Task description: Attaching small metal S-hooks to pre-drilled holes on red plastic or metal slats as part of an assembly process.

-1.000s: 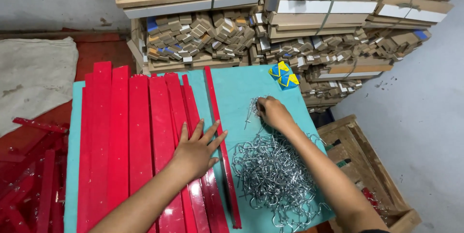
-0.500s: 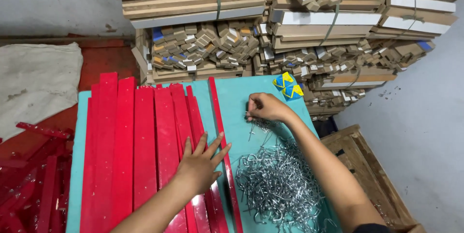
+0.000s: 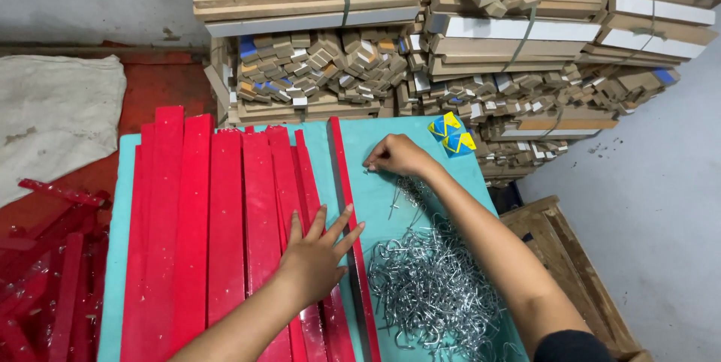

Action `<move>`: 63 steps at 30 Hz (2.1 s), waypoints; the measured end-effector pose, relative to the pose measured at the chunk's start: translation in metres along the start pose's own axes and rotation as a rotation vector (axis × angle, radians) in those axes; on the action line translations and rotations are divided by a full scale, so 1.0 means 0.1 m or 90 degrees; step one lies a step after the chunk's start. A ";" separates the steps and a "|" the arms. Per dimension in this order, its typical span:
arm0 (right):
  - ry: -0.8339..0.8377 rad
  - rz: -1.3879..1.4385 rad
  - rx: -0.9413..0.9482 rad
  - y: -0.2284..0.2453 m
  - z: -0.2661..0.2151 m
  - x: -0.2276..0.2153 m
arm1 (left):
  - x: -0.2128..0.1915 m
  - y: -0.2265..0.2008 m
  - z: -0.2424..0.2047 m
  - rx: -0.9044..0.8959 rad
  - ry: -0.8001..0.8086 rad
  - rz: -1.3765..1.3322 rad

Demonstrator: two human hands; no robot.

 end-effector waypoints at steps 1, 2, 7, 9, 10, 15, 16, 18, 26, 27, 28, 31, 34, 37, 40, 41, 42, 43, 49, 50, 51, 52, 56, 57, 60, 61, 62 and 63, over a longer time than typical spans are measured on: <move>-0.010 0.032 -0.019 0.03 -0.02 -0.03 | 0.01 0.00 0.03 0.002 -0.020 -0.001; -0.025 0.064 -0.037 0.05 -0.02 -0.09 | 0.00 0.01 0.06 0.004 -0.043 0.003; -0.070 0.117 -0.054 0.35 -0.06 -0.16 | 0.00 0.02 0.04 0.005 -0.032 0.017; -0.075 0.137 -0.036 0.31 0.01 -0.11 | 0.00 0.01 0.04 0.004 -0.026 0.010; -0.083 0.071 -0.053 0.26 0.07 -0.06 | 0.00 0.01 0.03 0.004 -0.026 0.016; -0.078 -0.020 -0.098 0.16 0.16 0.10 | 0.01 0.02 0.07 0.004 -0.067 0.008; -0.090 -0.032 -0.127 0.17 0.13 0.13 | 0.00 0.02 0.04 0.003 -0.041 0.009; -0.104 -0.045 -0.160 0.16 0.09 0.20 | 0.00 0.01 0.02 -0.002 -0.017 0.010; -0.156 -0.093 -0.148 0.21 -0.02 0.30 | 0.00 0.00 0.02 0.011 -0.037 -0.010; -0.158 -0.091 -0.146 0.21 -0.01 0.30 | 0.00 0.00 0.02 0.012 -0.036 -0.007; -0.162 -0.106 -0.173 0.25 -0.02 0.29 | 0.00 0.00 0.03 0.009 -0.034 -0.011; -0.169 -0.112 -0.206 0.27 -0.03 0.31 | 0.01 0.00 0.03 0.007 -0.037 -0.018; -0.171 -0.099 -0.202 0.25 0.00 0.30 | 0.00 0.01 0.04 0.006 -0.037 -0.022; -0.145 -0.096 -0.175 0.21 0.02 0.32 | -0.01 0.00 0.01 0.008 -0.016 -0.026; -0.132 -0.089 -0.164 0.16 0.08 0.31 | -0.08 -0.02 -0.06 0.002 0.008 -0.030; -0.135 -0.073 -0.166 0.14 0.10 0.30 | -0.10 -0.02 -0.08 -0.001 0.026 -0.036; -0.137 -0.071 -0.161 0.20 0.06 0.24 | -0.11 -0.02 -0.07 0.004 0.028 -0.033; -0.145 0.062 -0.157 0.24 0.02 0.16 | -0.11 -0.01 -0.06 0.000 0.019 -0.031; -0.173 0.355 -0.155 0.46 -0.03 -0.03 | -0.07 -0.02 -0.05 -0.005 0.008 -0.021; -0.174 0.411 -0.162 0.44 0.00 -0.01 | -0.06 -0.01 -0.02 -0.001 -0.004 -0.012; -0.175 0.411 -0.161 0.41 0.01 0.01 | -0.06 -0.01 -0.02 0.000 -0.004 -0.012; -0.165 0.414 -0.181 0.42 0.02 0.03 | -0.05 -0.01 -0.02 0.001 -0.007 -0.011; -0.205 0.341 -0.184 0.39 0.06 0.06 | -0.02 0.01 -0.01 0.003 -0.021 -0.018; -0.205 0.339 -0.185 0.36 0.08 0.07 | -0.02 0.01 0.01 0.004 -0.023 -0.019; -0.207 0.401 -0.198 0.32 0.12 0.11 | -0.01 0.00 0.03 0.007 -0.033 -0.003; -0.211 0.390 -0.197 0.32 0.12 0.11 | -0.02 0.00 0.02 0.006 -0.021 -0.010; -0.218 0.380 -0.195 0.31 0.11 0.12 | -0.02 0.00 0.02 0.007 -0.009 -0.016; -0.217 0.381 -0.194 0.33 0.10 0.13 | -0.02 0.00 0.02 0.008 -0.007 -0.016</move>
Point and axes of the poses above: each hand's wrist, its own z-axis towards the middle knuckle, its own x-axis out of the palm, y = z × x, the point moved 6 cm from there along z, towards the middle knuckle, and after that the axes turned 4 degrees about y, right-handed, at the moved point
